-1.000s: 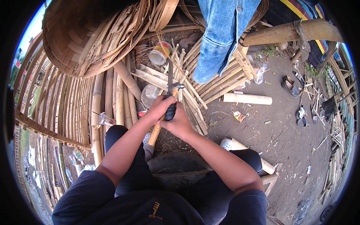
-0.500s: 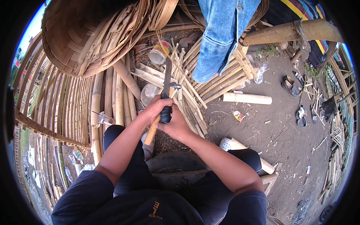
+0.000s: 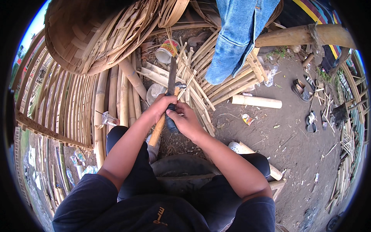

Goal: The person strips layers from a bamboo piece using a knife and a hammer. The person uses the hammer to strike the back of the knife blade, driving it through the bamboo to separate thin strips.

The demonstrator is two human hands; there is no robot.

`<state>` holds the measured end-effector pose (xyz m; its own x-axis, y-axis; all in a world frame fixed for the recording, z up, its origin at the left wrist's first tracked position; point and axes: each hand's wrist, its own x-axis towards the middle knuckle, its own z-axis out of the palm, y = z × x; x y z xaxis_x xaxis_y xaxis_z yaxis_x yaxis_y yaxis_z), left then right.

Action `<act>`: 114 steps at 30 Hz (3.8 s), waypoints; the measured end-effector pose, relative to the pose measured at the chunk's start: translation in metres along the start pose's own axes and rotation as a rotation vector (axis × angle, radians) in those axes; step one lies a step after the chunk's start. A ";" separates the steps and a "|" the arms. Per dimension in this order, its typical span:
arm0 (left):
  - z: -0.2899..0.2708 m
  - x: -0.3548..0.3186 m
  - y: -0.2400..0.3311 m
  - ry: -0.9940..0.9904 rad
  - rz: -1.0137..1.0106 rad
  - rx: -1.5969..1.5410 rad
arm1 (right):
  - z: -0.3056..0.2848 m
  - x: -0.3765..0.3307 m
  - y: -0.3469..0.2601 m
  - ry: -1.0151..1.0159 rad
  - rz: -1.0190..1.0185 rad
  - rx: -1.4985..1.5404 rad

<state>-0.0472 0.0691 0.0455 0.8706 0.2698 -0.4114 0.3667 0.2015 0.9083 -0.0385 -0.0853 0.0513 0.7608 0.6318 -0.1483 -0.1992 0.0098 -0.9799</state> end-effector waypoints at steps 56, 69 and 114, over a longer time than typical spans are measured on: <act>-0.036 0.023 0.010 -0.006 -0.054 -0.634 | 0.008 0.004 0.005 0.060 -0.141 -1.033; -0.073 0.013 0.001 -0.244 -0.096 -0.490 | 0.002 0.007 -0.017 0.039 -0.071 -1.041; -0.107 -0.062 -0.088 -0.053 -0.826 -0.419 | -0.013 0.015 -0.022 0.013 -0.034 -1.024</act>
<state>-0.1688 0.1354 -0.0171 0.4035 -0.1527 -0.9021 0.7379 0.6373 0.2222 -0.0143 -0.0859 0.0692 0.7639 0.6352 -0.1143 0.4408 -0.6429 -0.6264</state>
